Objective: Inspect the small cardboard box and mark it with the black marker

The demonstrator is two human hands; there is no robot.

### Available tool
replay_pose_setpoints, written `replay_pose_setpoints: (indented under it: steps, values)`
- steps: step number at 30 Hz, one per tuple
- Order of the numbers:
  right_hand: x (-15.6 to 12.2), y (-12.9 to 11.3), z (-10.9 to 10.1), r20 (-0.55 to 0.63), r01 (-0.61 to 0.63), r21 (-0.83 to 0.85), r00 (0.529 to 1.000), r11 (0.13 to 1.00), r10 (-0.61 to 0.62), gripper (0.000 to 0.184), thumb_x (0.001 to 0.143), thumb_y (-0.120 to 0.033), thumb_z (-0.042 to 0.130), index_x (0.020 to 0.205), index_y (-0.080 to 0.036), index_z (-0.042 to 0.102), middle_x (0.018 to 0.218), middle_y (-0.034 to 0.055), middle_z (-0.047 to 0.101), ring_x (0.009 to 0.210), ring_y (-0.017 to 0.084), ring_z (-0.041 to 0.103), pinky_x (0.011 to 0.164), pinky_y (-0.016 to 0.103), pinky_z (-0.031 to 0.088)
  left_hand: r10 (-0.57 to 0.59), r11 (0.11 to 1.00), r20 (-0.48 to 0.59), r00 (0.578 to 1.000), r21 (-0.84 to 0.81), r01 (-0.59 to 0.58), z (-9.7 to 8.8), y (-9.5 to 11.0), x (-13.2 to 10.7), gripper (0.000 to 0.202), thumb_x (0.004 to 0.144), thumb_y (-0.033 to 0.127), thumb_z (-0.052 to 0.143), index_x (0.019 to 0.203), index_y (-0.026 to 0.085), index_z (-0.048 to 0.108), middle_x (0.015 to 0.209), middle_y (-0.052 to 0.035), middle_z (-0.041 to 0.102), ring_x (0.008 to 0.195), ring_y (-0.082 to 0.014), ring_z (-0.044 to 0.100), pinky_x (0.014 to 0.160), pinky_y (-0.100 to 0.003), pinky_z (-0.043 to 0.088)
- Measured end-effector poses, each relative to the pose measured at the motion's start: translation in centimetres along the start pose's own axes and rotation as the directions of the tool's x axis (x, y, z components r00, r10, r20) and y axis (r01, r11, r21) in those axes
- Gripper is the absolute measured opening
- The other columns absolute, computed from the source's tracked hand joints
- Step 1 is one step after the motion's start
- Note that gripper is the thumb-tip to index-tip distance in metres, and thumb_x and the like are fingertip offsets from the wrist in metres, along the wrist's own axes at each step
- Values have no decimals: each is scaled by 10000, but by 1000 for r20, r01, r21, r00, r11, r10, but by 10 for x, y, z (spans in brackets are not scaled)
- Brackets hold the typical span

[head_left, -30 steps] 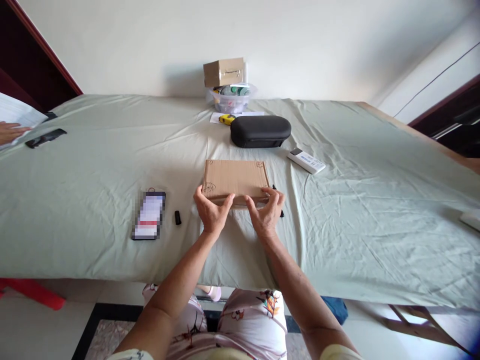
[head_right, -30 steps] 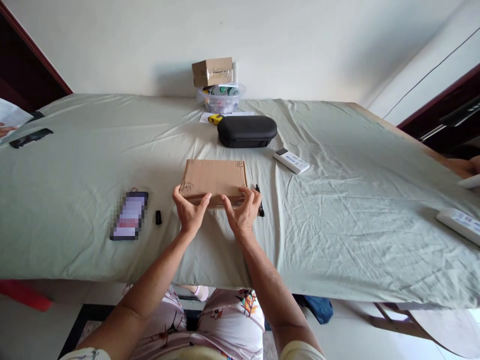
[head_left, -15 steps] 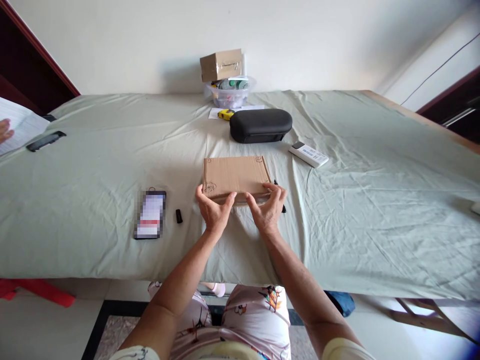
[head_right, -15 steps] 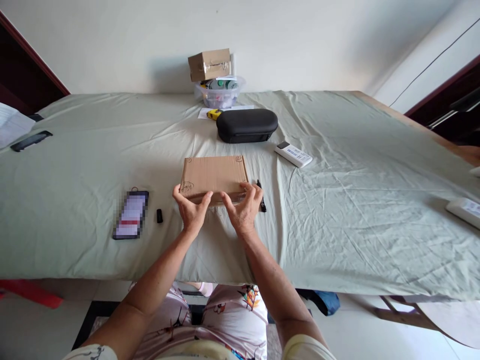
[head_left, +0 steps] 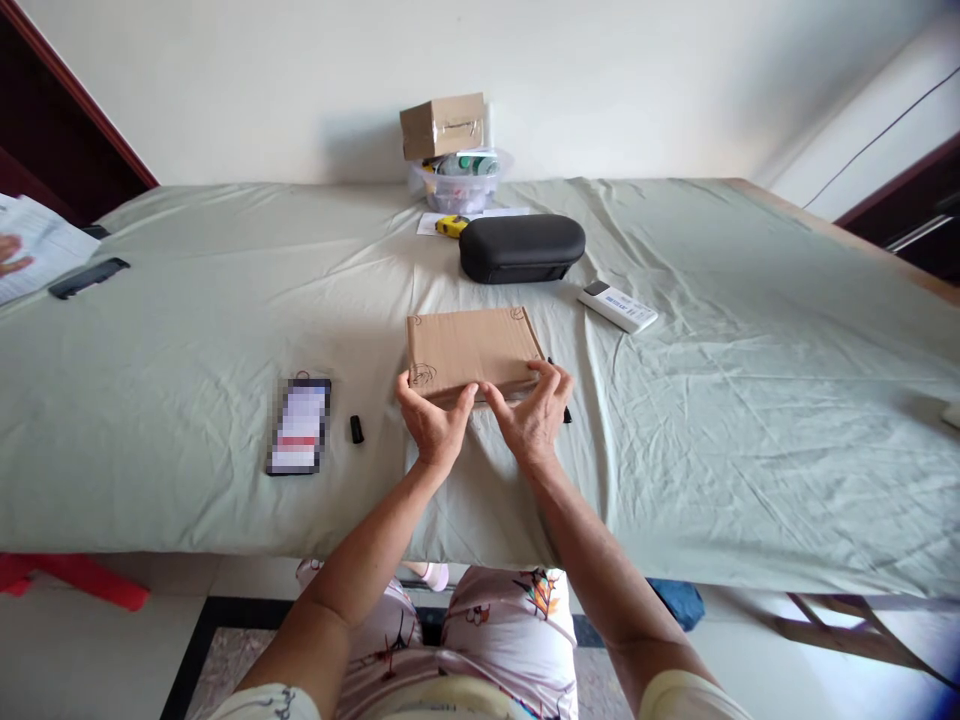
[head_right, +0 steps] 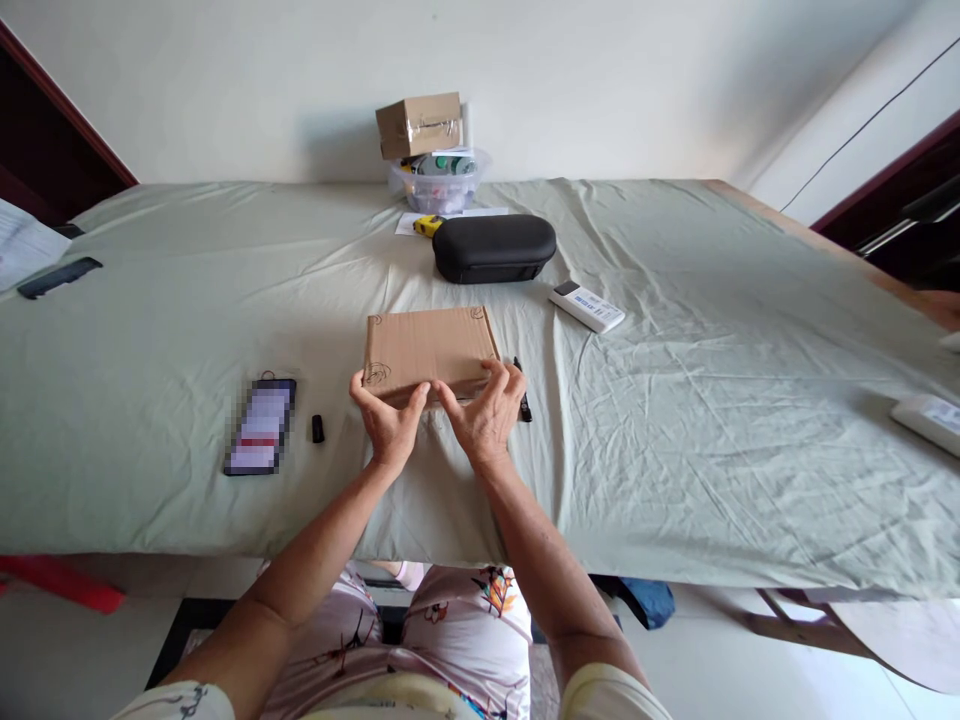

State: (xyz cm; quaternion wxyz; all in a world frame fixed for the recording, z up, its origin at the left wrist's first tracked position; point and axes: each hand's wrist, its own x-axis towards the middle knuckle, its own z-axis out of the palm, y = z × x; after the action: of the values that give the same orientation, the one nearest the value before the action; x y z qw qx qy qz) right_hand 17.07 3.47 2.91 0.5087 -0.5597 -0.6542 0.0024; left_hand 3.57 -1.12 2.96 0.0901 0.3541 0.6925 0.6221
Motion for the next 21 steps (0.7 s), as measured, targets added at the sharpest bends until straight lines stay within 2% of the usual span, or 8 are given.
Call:
replay_pose_setpoints:
  steps: [3,7,10,14,17,21]
  values:
    - [1,0,-1,3,-14,18,1000,1000,14,726,896,-806,669,1327,-238,531,1315,164,590,1271,346,570,1067,599,550,4,1000,-1,1000,8,-4,0,-1,0,1052,719,555,965,1484,201,337,1449,-228,603,1340,-375,674,1162,-552,559]
    - [4,4,-6,19,-54,125,998,991,52,592,913,-724,704,1264,-260,592,1243,121,632,1230,314,612,1077,572,555,-6,999,6,1000,-39,7,-6,-2,6,962,760,576,918,1467,204,383,1477,-224,593,1374,-374,646,1194,-551,532]
    - [7,10,-8,46,-131,276,991,952,123,497,928,-657,706,1222,-263,634,1187,98,671,1123,272,660,978,494,594,-8,993,25,1000,-115,11,-13,-6,16,802,823,602,829,1412,206,455,1439,-202,632,1319,-346,670,1158,-512,549]
    - [13,21,-4,90,-244,460,969,854,228,469,921,-613,702,1222,-258,639,1099,66,711,993,212,698,852,390,613,-12,967,60,998,-252,27,-18,-16,36,625,901,603,716,1362,234,511,1392,-151,689,1250,-276,705,1094,-410,566]
    - [17,28,0,118,-253,521,967,816,224,419,914,-581,692,1181,-260,653,1070,57,732,987,199,717,857,377,627,-20,950,51,999,-311,35,-19,-21,47,534,934,652,608,1256,228,566,1249,-113,729,1149,-243,718,1016,-359,567]
    - [23,37,-1,220,-310,537,949,784,224,384,851,-528,726,1117,-256,673,1009,50,749,968,208,736,856,385,640,-35,956,25,999,-292,40,-21,-24,54,502,929,689,523,1091,219,597,1071,-90,722,1039,-250,703,943,-369,571]
